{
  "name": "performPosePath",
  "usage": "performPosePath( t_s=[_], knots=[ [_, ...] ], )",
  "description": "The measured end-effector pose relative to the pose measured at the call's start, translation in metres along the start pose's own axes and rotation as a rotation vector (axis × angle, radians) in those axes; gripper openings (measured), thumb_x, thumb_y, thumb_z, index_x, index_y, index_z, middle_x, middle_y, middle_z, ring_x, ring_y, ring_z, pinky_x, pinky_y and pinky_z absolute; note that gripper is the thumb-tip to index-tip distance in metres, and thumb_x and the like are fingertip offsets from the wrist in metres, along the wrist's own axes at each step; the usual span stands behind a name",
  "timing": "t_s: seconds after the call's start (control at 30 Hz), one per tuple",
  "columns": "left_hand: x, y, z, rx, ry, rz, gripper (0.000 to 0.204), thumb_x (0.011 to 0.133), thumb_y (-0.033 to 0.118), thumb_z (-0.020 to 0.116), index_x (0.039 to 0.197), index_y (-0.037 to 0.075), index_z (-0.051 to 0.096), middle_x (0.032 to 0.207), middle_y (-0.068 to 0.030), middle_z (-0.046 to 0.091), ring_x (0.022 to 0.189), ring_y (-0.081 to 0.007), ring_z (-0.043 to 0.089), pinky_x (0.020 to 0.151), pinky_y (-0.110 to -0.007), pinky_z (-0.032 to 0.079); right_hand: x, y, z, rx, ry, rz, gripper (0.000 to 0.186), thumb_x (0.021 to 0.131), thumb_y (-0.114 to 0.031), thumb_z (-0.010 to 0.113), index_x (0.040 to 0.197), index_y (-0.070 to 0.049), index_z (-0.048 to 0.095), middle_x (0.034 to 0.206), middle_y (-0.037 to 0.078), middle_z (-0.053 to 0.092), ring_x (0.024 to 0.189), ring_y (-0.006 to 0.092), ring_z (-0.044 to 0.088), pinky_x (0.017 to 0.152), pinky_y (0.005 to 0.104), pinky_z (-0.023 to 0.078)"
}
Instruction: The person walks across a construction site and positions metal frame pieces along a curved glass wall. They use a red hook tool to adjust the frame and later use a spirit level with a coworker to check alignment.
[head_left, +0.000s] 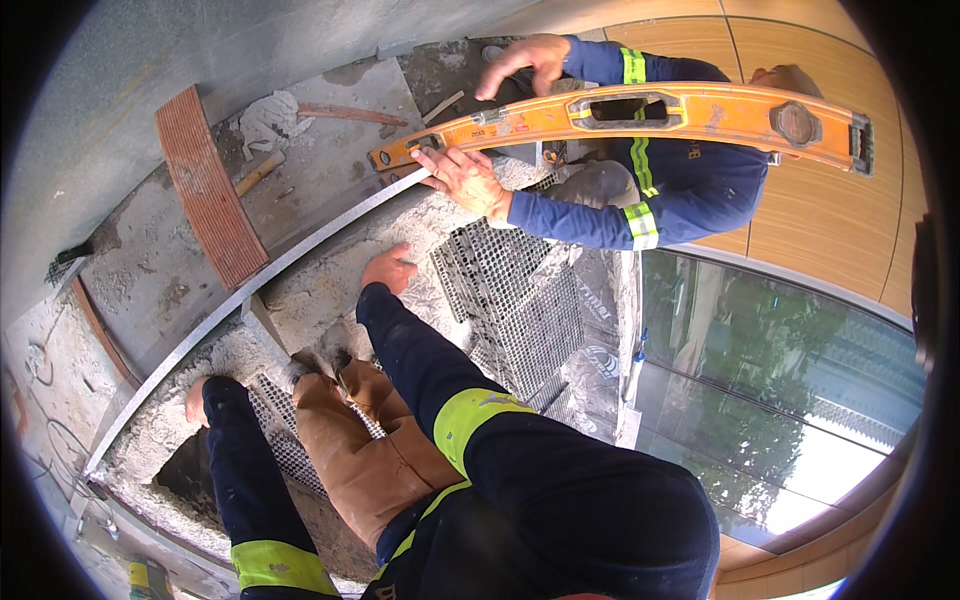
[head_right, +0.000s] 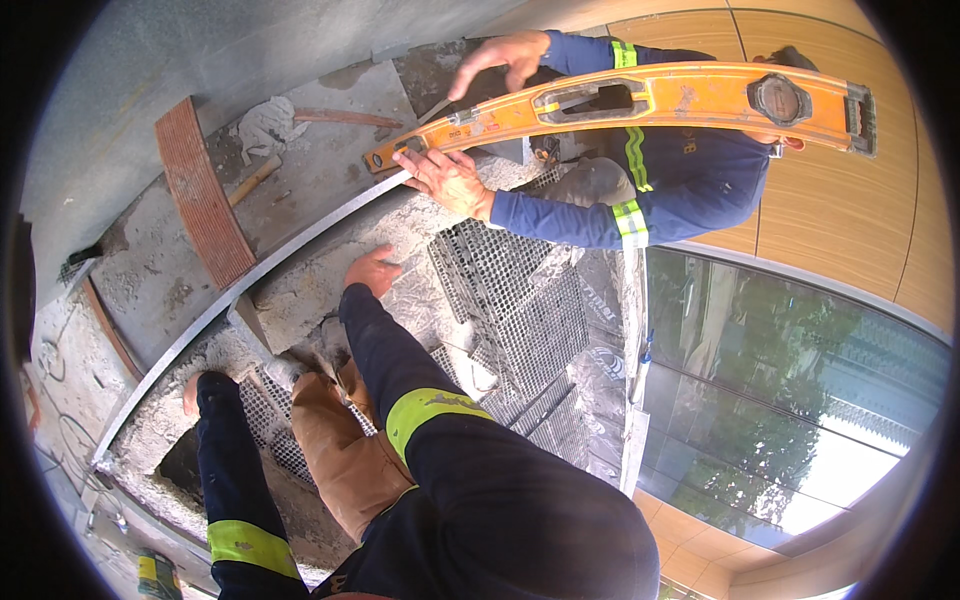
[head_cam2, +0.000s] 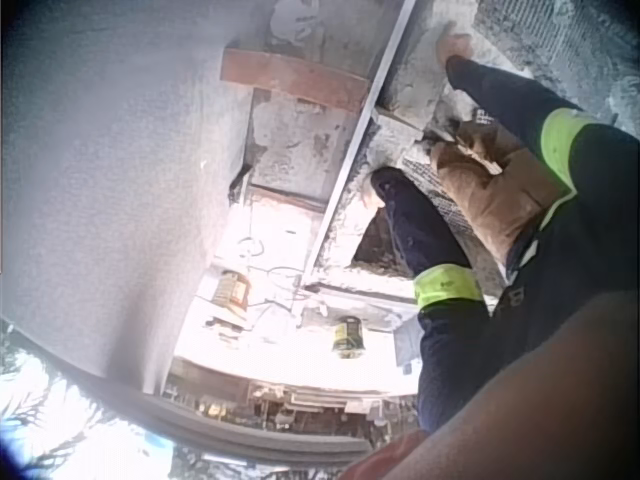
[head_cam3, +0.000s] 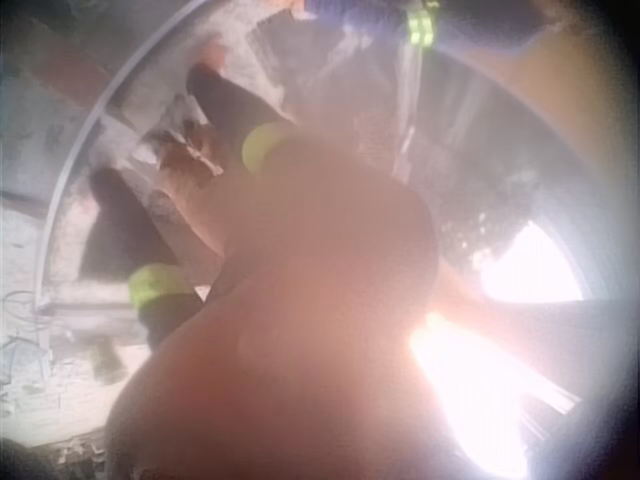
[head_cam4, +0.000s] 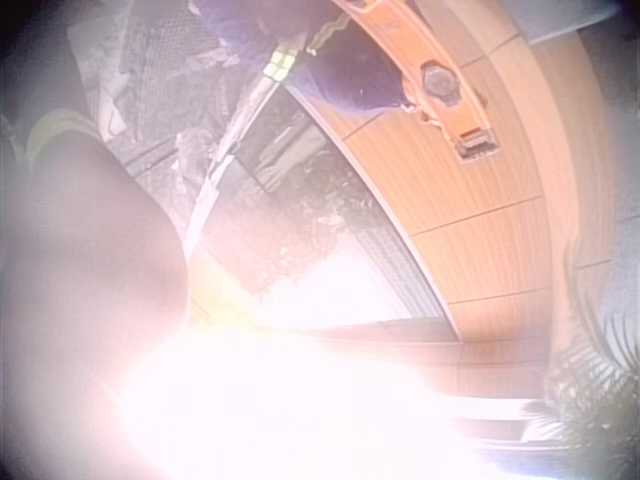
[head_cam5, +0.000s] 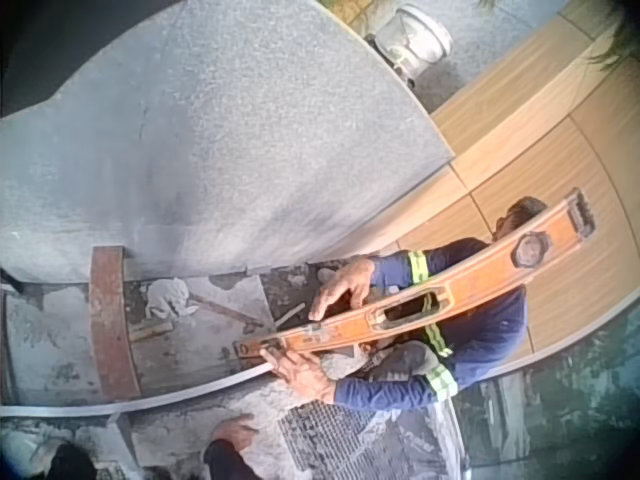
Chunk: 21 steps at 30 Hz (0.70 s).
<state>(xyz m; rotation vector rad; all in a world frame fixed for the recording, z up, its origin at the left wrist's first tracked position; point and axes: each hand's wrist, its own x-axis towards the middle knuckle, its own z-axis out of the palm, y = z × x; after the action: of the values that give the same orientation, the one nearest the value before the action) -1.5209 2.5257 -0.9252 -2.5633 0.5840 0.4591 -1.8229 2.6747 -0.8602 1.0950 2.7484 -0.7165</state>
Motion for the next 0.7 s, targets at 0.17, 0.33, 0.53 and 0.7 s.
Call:
performPosePath(
  t_s=[0.17, 0.33, 0.53, 0.7],
  knots=[
    [0.015, -0.001, 0.023, 0.019, 0.034, -0.031, 0.032, 0.082, 0.026, 0.032, 0.100, 0.001, 0.041, 0.091, -0.0148, 0.049, 0.084, -0.0266, 0.049, 0.073, -0.034, 0.038, 0.003, 0.001, 0.006, 0.030, 0.107, -0.009, 0.056, 0.078, -0.047, 0.031, 0.091, 0.007, 0.039, 0.080, 0.030, 0.051, 0.077, 0.0413, 0.051, 0.068, 0.0446, 0.040],
    [0.018, -0.012, 0.021, -0.011, 0.176, -0.250, 0.032, 0.082, 0.026, 0.032, 0.100, 0.001, 0.041, 0.092, -0.0148, 0.048, 0.084, -0.0266, 0.049, 0.073, -0.034, 0.038, -0.002, 0.002, 0.007, -0.004, 0.136, -0.012, 0.058, 0.078, -0.048, 0.031, 0.092, 0.007, 0.039, 0.077, 0.029, 0.052, 0.075, 0.0415, 0.051, 0.066, 0.0457, 0.041],
    [0.001, -0.019, 0.004, -0.004, 0.185, -0.238, 0.032, 0.082, 0.026, 0.032, 0.101, 0.001, 0.041, 0.092, -0.0148, 0.048, 0.085, -0.0266, 0.048, 0.073, -0.034, 0.038, -0.008, -0.003, -0.002, 0.008, 0.041, 0.015, 0.061, 0.079, -0.050, 0.028, 0.095, 0.008, 0.038, 0.080, 0.029, 0.051, 0.078, 0.0404, 0.051, 0.068, 0.0460, 0.040],
    [-0.005, -0.014, 0.000, 0.121, 0.197, -0.141, 0.032, 0.082, 0.026, 0.032, 0.101, 0.001, 0.041, 0.092, -0.0148, 0.048, 0.085, -0.0266, 0.048, 0.074, -0.034, 0.038, -0.009, -0.004, -0.002, 0.002, 0.061, 0.000, 0.060, 0.079, -0.050, 0.027, 0.093, 0.008, 0.039, 0.081, 0.030, 0.051, 0.078, 0.0405, 0.051, 0.068, 0.0463, 0.040]
  ],
)
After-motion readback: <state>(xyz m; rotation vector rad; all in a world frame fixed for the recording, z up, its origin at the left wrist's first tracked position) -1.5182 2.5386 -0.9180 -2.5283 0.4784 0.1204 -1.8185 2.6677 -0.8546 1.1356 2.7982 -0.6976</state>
